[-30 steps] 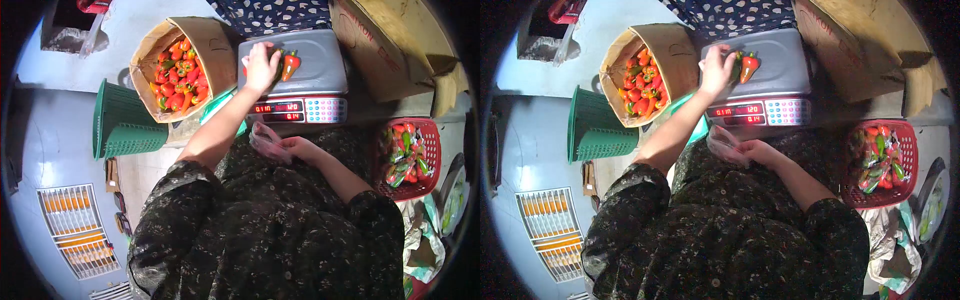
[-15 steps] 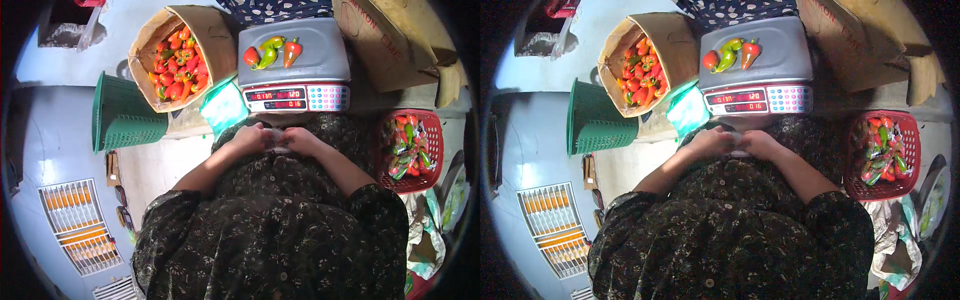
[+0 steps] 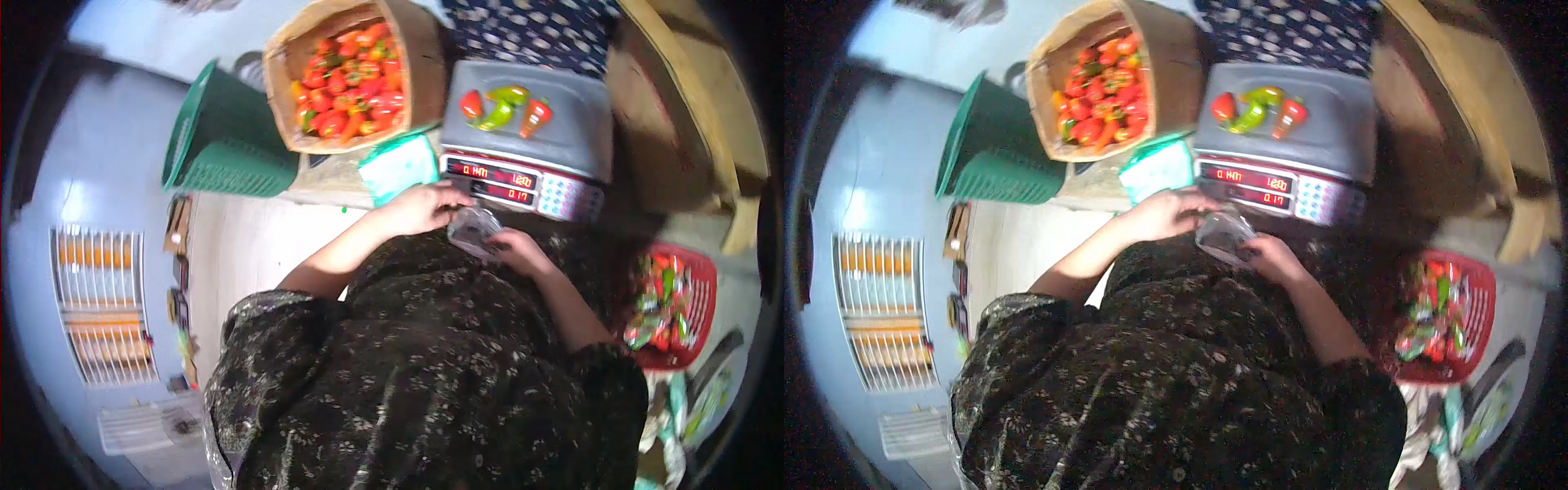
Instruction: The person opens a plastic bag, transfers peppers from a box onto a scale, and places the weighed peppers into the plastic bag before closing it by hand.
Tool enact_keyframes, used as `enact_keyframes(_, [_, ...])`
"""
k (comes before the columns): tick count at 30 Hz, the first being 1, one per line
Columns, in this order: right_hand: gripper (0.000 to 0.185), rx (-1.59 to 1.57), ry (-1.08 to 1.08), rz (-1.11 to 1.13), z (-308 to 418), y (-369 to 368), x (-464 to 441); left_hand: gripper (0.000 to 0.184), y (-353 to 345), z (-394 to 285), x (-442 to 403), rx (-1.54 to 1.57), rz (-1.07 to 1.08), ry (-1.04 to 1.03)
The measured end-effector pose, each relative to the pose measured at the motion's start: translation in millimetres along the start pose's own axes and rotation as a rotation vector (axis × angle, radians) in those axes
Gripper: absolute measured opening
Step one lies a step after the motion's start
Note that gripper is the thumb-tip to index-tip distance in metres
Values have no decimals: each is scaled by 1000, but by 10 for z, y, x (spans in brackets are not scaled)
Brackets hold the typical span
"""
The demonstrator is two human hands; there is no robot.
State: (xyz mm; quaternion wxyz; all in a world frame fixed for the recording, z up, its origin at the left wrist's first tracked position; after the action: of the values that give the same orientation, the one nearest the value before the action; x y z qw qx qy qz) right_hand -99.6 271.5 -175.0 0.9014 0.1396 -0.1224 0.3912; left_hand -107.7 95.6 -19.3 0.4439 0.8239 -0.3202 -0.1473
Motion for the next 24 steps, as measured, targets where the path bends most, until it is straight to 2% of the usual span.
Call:
enact_keyframes(1, [24, 180, 155, -36, 81, -3, 29, 32, 179, -1, 10, 23, -35, 114])
enact_keyframes(5, [28, 127, 123, 11, 73, -21, -5, 19, 678, 177, 206, -286, -419, 79])
enact_keyframes(6, [28, 166, 110, 25, 91, -12, -4, 15, 763, 293, 273, -322, -516, 124])
enact_keyframes(9, [29, 155, 68, 61, 20, 0, -12, 19, 1057, 615, 509, -580, -627, 333])
enact_keyframes(11, [29, 126, 81, 68, -24, -13, -27, 29, 1186, 837, 702, -764, -632, 594])
enact_keyframes(12, [30, 156, 21, 85, 20, 0, -19, 33, 1175, 1174, 861, -809, -631, 649])
enact_keyframes(13, [30, 159, 14, 91, 13, 1, -32, 34, 1179, 1376, 989, -796, -668, 706])
enact_keyframes(15, [31, 164, -1, 99, -18, -5, -36, 33, 1270, 1580, 1105, -573, -632, 815])
enact_keyframes(19, [31, 155, -16, 106, -34, 8, -33, 30, 1502, 1678, 1079, -690, -511, 792])
enact_keyframes(20, [31, 161, 1, 107, -66, 9, -54, 28, 1569, 1755, 1102, -836, -502, 797])
enact_keyframes(23, [33, 128, -37, 120, -51, 6, -48, 30, 1799, 1714, 1033, -704, -659, 741])
enact_keyframes(24, [34, 106, -65, 121, -36, 6, -40, 30, 1846, 1799, 1015, -656, -714, 794])
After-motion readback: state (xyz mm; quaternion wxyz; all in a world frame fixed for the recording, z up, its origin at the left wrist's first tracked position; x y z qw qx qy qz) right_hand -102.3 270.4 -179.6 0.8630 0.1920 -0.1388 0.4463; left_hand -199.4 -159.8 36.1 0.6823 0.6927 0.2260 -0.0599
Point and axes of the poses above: each hand's wrist, its own x-axis away from the middle knuckle, its own y-axis out of the back of the hand, z = x × y, the point moved 5 cm from there along -x, towards the middle knuckle, and after that the axes turned 10 degrees about -y, right-handed, at the moved point
